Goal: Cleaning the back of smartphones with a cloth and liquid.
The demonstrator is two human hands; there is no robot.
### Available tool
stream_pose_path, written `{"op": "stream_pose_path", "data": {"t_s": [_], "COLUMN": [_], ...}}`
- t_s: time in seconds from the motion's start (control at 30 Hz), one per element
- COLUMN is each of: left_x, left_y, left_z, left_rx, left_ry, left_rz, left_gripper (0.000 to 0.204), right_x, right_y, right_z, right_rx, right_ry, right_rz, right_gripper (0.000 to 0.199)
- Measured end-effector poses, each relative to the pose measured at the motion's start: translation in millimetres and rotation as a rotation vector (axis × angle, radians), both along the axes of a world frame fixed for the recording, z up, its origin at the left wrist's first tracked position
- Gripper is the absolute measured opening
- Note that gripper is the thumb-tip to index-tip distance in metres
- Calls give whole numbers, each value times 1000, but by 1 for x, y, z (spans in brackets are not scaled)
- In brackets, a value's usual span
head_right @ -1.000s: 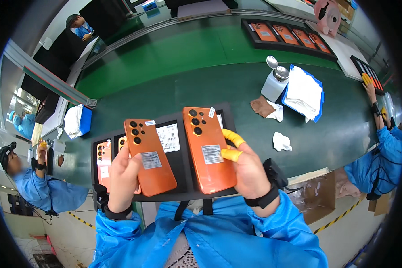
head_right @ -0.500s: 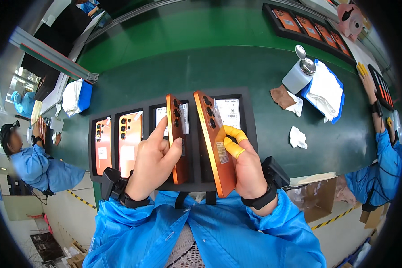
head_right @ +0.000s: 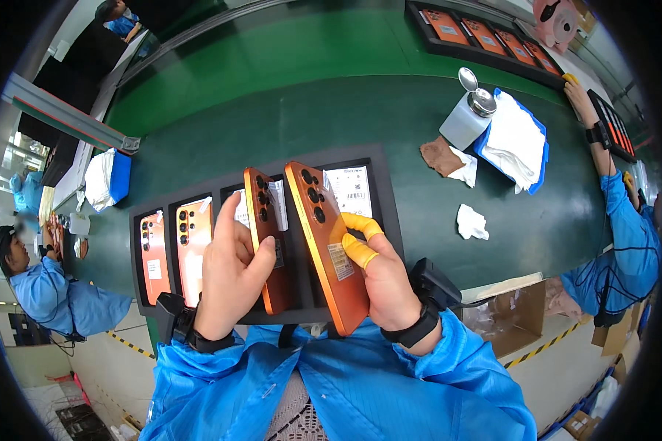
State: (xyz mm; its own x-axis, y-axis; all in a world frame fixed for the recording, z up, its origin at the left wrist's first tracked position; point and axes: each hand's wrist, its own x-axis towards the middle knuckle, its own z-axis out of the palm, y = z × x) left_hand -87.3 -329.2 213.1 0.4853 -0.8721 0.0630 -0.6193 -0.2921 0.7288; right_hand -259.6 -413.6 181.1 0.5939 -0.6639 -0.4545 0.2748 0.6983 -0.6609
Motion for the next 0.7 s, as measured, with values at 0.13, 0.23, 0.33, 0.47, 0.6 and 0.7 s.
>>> {"op": "stream_pose_path", "data": {"t_s": [0.13, 0.23, 0.33, 0.47, 0.6, 0.7], "left_x": [16, 33, 21, 14, 16, 32], "left_y": [-1, 12, 30, 45, 41, 29], "left_z": [-7, -32, -21, -10, -6, -8], "left_rx": [70, -68, -295, -437, -516, -400], "left_ry": [66, 244, 391, 425, 393, 613], "left_rz": [4, 54, 5, -49, -47, 29], "left_gripper": [48, 34, 27, 29, 33, 32], "right_x": [1, 1, -8, -25, -23, -4], "right_y": [-1, 2, 3, 5, -2, -25], "right_z": [-1, -1, 0, 1, 15, 21], "right_rx": [-28, -41, -253, -547, -631, -684], "right_ry": [-13, -28, -168, -192, -100, 47], "right_rz": [-10, -15, -27, -148, -192, -206], "right_gripper": [36, 41, 45, 45, 44, 44]}}
